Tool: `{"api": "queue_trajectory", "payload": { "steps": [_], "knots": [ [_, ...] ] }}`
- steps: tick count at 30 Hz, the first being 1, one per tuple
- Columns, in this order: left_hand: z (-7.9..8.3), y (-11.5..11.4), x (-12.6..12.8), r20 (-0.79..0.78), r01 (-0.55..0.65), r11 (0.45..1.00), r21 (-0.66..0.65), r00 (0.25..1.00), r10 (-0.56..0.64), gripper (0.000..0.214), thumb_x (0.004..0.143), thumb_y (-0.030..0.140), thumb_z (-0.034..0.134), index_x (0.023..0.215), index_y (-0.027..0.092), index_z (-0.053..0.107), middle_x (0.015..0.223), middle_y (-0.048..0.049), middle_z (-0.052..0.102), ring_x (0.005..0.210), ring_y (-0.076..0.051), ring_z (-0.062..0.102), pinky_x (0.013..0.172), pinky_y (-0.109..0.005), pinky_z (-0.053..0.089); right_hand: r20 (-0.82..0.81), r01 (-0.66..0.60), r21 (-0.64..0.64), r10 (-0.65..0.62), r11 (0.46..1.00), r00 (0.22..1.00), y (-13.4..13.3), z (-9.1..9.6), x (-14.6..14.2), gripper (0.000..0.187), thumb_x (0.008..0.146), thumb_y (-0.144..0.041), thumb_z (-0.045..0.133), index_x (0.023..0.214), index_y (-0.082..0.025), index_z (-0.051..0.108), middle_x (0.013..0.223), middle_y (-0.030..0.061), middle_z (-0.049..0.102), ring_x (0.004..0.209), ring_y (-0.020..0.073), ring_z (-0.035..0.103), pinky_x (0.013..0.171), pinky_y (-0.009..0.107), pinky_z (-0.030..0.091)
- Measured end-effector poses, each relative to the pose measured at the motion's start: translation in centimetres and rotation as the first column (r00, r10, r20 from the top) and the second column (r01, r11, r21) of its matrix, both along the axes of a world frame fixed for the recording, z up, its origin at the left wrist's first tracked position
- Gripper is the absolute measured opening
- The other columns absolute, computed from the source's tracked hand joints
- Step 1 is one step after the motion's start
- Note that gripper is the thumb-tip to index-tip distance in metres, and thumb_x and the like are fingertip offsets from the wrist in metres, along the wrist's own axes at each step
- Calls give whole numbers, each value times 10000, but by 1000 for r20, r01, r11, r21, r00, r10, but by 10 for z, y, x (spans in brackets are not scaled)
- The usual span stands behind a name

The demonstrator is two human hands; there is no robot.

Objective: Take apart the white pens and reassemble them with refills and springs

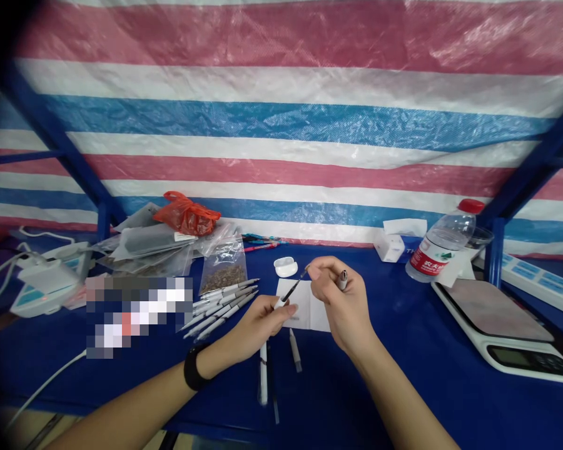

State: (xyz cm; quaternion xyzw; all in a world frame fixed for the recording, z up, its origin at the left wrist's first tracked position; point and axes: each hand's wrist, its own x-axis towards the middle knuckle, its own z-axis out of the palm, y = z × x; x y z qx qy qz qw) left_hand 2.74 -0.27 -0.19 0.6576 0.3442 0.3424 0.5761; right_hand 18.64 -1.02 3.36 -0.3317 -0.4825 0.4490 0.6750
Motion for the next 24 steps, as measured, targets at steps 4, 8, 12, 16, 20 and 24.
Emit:
{"api": "queue_trajectory", "payload": {
  "steps": [4,8,12,16,20,24],
  "knots": [
    [0,2,-1,8,-26,999,42,1000,26,560,851,603,556,554,218,278,497,77,216,496,-68,208,511,-267,172,67,54,53,-57,997,996,1,-5,0,265,774,-427,820,716,-203,693,505,-100,257,480,72,204,487,262,211],
    [0,2,-1,6,-24,997,80,1000,24,500,871,517,537,557,213,295,499,79,227,492,-70,216,519,-267,181,102,109,88,-118,990,988,2,-6,2,246,793,-422,800,729,-211,693,501,-95,296,480,77,232,497,268,225],
    [0,2,-1,6,-19,996,83,1000,18,506,875,522,537,558,213,293,498,79,227,494,-72,219,522,-269,186,141,119,107,-134,987,981,1,-6,2,213,787,-391,797,726,-212,699,494,-93,315,477,79,253,505,272,245],
    [-1,3,-1,19,-25,998,65,1000,24,532,866,568,551,561,211,301,494,77,239,498,-73,232,521,-267,190,129,123,113,-137,986,982,0,-6,2,178,785,-362,789,727,-218,703,489,-98,295,476,79,240,506,272,254],
    [-2,3,-2,22,-23,998,61,1000,21,549,869,575,558,555,211,294,488,77,230,494,-72,229,519,-266,190,150,130,117,-147,985,978,1,-7,4,180,795,-366,780,730,-218,701,497,-96,289,482,84,237,508,276,257],
    [-1,3,-2,17,-25,998,63,1000,24,549,873,569,556,552,213,288,485,76,229,491,-72,223,516,-267,184,190,130,109,-149,985,970,2,-12,7,194,789,-383,786,730,-213,713,524,-83,299,511,95,259,515,276,252]
  ]
}}
